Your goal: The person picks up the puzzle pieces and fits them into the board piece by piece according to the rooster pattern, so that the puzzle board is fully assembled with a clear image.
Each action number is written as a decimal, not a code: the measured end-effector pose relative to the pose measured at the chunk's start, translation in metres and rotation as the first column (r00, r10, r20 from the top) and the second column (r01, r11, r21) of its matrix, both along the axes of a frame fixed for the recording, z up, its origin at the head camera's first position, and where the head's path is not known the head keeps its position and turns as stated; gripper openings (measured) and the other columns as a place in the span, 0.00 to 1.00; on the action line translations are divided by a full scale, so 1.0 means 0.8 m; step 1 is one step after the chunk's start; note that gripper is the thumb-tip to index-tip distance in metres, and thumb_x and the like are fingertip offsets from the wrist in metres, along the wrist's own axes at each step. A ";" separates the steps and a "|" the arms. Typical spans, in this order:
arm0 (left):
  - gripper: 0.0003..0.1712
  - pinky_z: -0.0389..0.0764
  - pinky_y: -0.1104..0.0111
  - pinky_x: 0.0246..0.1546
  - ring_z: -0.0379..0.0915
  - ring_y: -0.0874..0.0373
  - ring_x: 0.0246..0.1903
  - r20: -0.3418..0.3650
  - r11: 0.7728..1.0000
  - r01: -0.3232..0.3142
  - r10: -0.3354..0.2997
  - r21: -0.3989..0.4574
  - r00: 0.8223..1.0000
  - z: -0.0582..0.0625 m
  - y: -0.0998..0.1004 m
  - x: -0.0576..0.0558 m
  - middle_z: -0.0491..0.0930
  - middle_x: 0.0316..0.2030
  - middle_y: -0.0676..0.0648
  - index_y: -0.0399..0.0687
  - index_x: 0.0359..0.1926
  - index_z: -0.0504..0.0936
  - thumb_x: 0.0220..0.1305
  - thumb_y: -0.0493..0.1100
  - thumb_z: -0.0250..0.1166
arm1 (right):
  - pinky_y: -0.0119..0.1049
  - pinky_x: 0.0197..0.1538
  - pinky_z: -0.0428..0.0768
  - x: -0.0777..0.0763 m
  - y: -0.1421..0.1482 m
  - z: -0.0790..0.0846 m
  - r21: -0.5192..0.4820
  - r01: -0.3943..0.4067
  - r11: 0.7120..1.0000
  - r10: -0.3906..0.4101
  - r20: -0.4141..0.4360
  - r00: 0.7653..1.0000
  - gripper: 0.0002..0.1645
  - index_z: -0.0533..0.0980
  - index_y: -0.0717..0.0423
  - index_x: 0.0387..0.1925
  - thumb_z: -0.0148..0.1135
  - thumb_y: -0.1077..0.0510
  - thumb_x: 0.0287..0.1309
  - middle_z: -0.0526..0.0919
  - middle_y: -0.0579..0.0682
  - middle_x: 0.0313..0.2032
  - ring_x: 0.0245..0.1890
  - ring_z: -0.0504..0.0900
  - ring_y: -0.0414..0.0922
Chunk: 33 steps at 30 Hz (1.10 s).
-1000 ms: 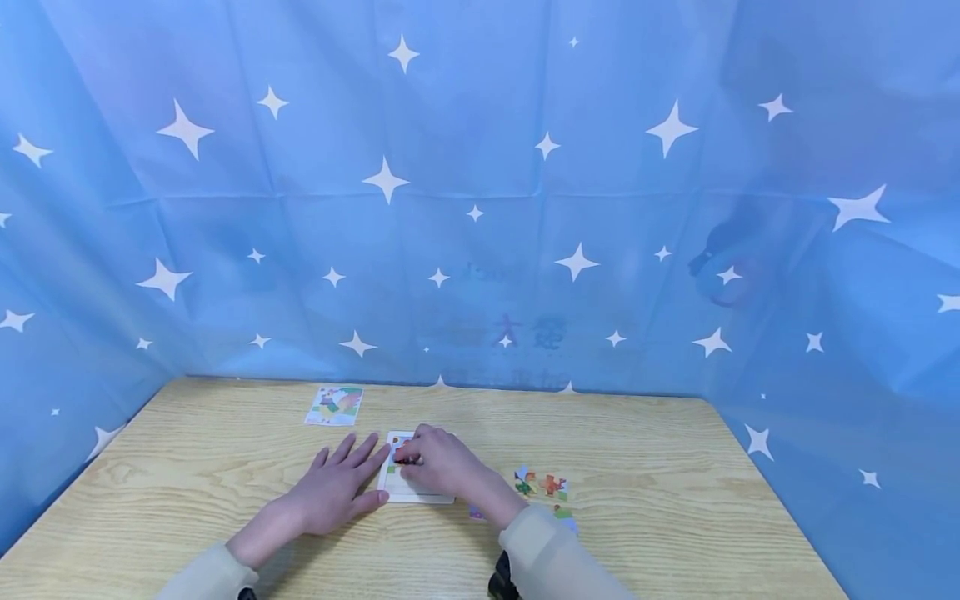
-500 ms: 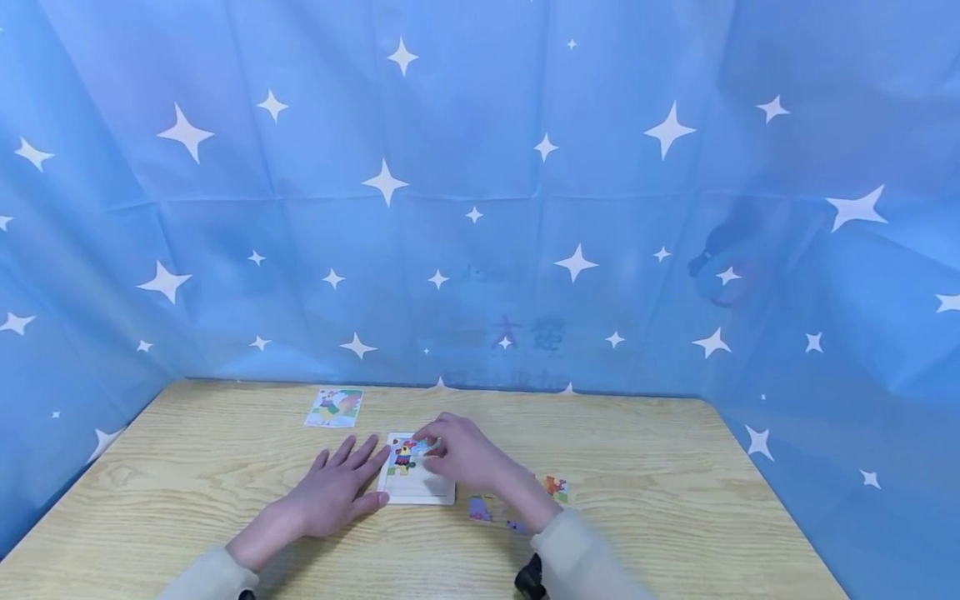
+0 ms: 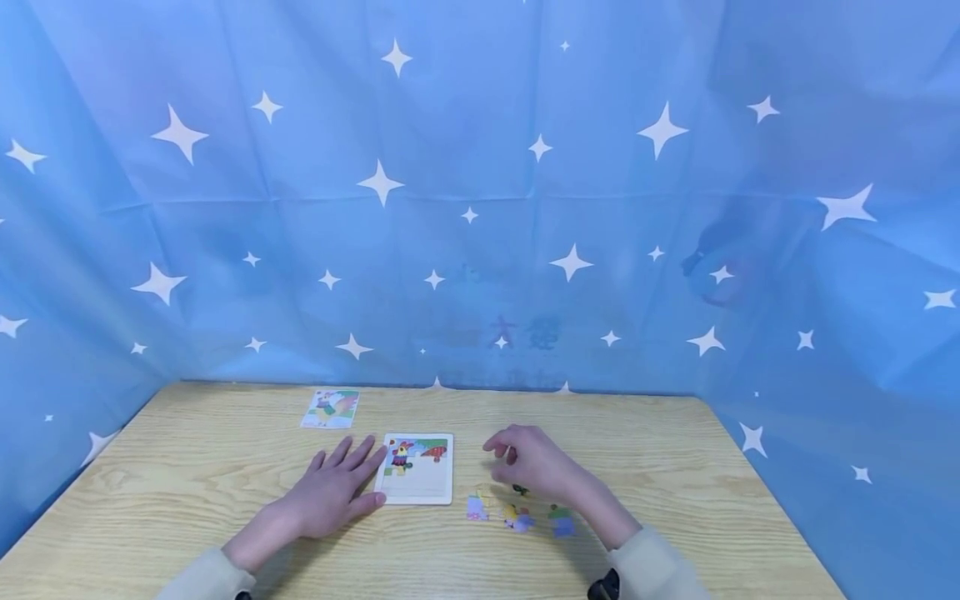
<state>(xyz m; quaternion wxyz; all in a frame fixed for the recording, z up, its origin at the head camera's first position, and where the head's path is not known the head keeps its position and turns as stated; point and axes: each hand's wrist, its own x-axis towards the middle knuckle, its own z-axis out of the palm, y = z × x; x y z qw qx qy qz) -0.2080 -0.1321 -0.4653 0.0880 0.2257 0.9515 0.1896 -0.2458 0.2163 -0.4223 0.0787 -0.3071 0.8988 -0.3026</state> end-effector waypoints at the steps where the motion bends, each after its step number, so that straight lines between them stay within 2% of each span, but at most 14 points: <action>1: 0.42 0.46 0.29 0.68 0.38 0.30 0.77 0.007 1.000 -0.002 0.002 0.001 1.000 0.002 0.001 0.001 0.50 0.80 0.38 0.47 0.80 0.59 0.77 0.65 0.51 | 0.35 0.36 0.79 0.001 0.004 0.000 0.000 0.008 1.000 -0.008 0.008 1.000 0.18 0.82 0.62 0.54 0.70 0.65 0.62 0.83 0.50 0.41 0.36 0.79 0.39; 5: 0.41 0.46 0.29 0.68 0.38 0.31 0.77 0.015 1.000 -0.010 0.010 0.000 1.000 0.007 0.003 0.003 0.50 0.80 0.39 0.46 0.80 0.59 0.77 0.63 0.53 | 0.36 0.38 0.79 0.003 0.018 -0.001 0.007 0.036 0.999 -0.036 0.030 0.999 0.19 0.83 0.61 0.54 0.70 0.64 0.61 0.83 0.49 0.42 0.38 0.79 0.41; 10: 0.42 0.46 0.29 0.68 0.38 0.31 0.77 0.000 1.000 -0.011 0.011 -0.005 1.000 0.001 0.002 0.000 0.50 0.80 0.40 0.47 0.80 0.59 0.77 0.65 0.52 | 0.38 0.41 0.80 0.005 0.031 -0.004 0.034 0.058 0.998 -0.059 0.035 0.998 0.20 0.83 0.59 0.53 0.73 0.61 0.60 0.83 0.47 0.44 0.42 0.80 0.45; 16: 0.41 0.46 0.30 0.68 0.38 0.31 0.77 -0.017 1.000 -0.012 0.012 -0.005 1.000 -0.004 0.001 -0.003 0.50 0.80 0.39 0.47 0.80 0.59 0.77 0.63 0.54 | 0.38 0.45 0.82 0.003 0.045 -0.013 0.046 0.057 0.997 -0.059 0.046 0.997 0.20 0.84 0.59 0.52 0.75 0.60 0.58 0.83 0.45 0.43 0.44 0.82 0.47; 25: 0.41 0.46 0.30 0.68 0.37 0.31 0.77 -0.024 1.000 -0.010 0.010 -0.007 1.000 -0.010 -0.001 -0.005 0.49 0.80 0.40 0.48 0.80 0.59 0.77 0.63 0.54 | 0.36 0.43 0.81 0.004 0.055 -0.020 0.026 0.088 0.996 -0.091 0.114 0.989 0.26 0.83 0.59 0.52 0.81 0.56 0.52 0.82 0.46 0.44 0.44 0.81 0.47; 33: 0.42 0.46 0.30 0.69 0.36 0.32 0.77 -0.012 1.000 -0.005 0.005 -0.012 1.000 -0.008 -0.001 -0.005 0.49 0.80 0.40 0.48 0.80 0.58 0.77 0.64 0.52 | 0.36 0.43 0.80 0.001 0.059 -0.026 0.011 0.099 0.995 -0.100 0.145 0.984 0.25 0.83 0.58 0.52 0.80 0.55 0.54 0.79 0.46 0.43 0.43 0.78 0.46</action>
